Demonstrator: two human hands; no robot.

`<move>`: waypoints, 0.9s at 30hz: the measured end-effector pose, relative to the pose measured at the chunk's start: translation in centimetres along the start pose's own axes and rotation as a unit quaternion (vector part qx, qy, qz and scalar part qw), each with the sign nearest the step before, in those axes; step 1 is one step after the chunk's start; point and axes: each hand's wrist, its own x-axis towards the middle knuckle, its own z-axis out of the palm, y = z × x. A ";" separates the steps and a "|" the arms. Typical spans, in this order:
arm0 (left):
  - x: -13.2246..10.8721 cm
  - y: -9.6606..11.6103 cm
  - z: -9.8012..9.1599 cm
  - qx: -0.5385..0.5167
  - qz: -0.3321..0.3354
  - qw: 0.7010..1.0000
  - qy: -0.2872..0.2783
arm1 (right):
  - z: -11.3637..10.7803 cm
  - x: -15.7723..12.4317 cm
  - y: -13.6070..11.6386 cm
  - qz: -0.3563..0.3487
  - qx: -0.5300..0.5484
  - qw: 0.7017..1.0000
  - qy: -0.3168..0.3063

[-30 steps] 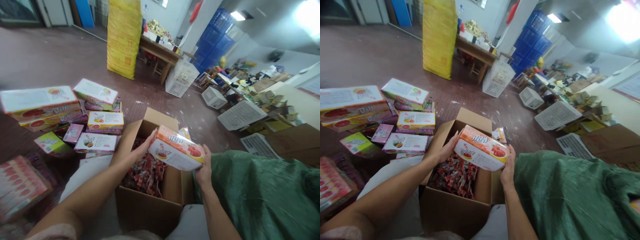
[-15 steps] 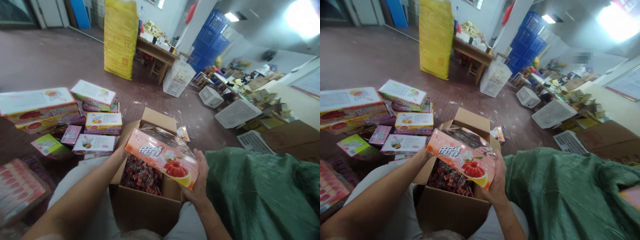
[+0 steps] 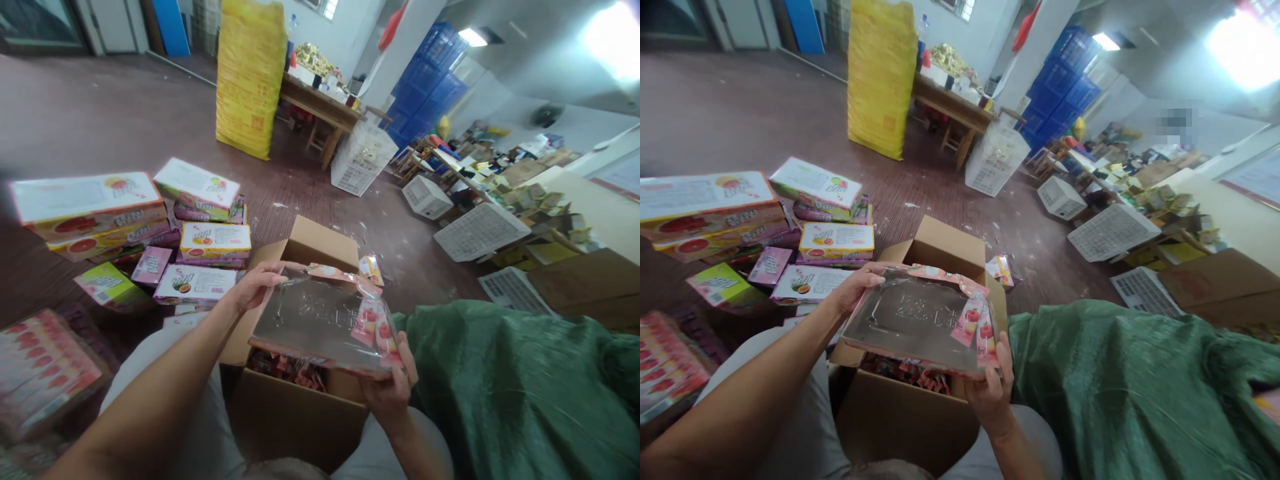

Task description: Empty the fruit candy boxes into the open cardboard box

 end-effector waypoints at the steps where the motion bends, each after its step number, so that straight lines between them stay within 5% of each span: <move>1: 0.0 0.0 0.1 0.010 0.000 1.000 0.022 | 0.0 0.6 -0.4 -0.008 -0.009 1.000 -0.016; 6: 0.4 -0.1 0.3 0.034 -0.016 0.993 0.112 | 0.2 1.5 -1.5 0.054 0.081 0.990 -0.104; 9: 1.0 -1.0 0.6 0.003 0.003 0.988 0.152 | 0.5 1.8 -1.8 0.272 0.214 0.937 -0.036; 10: 1.2 -1.5 0.8 -0.010 0.025 0.984 0.175 | 0.8 2.2 -2.0 0.371 0.282 0.885 -0.004; 12: 1.6 -2.7 1.1 -0.029 0.067 0.974 0.214 | 1.5 3.4 -2.6 0.540 0.420 0.729 0.028; 14: 1.8 -4.0 1.6 -0.020 0.070 0.973 0.218 | 2.6 5.1 -3.4 0.632 0.506 0.587 0.026; 16: 1.7 -5.1 2.1 0.028 0.035 0.983 0.180 | 3.6 6.6 -4.0 0.665 0.528 0.526 0.043; 19: 1.3 -5.8 2.5 0.079 -0.036 0.993 0.076 | 4.5 8.1 -4.5 0.657 0.496 0.558 0.107; 21: 1.2 -5.8 2.3 0.017 -0.100 0.995 0.024 | 4.4 8.5 -4.5 0.627 0.485 0.598 0.119; 24: 1.5 -5.9 1.8 -0.079 -0.178 0.981 0.016 | 3.9 8.1 -4.8 0.587 0.484 0.641 0.104; 27: 2.1 -6.2 1.9 -0.059 -0.177 0.982 0.028 | 4.2 6.4 -5.4 0.557 0.484 0.673 0.045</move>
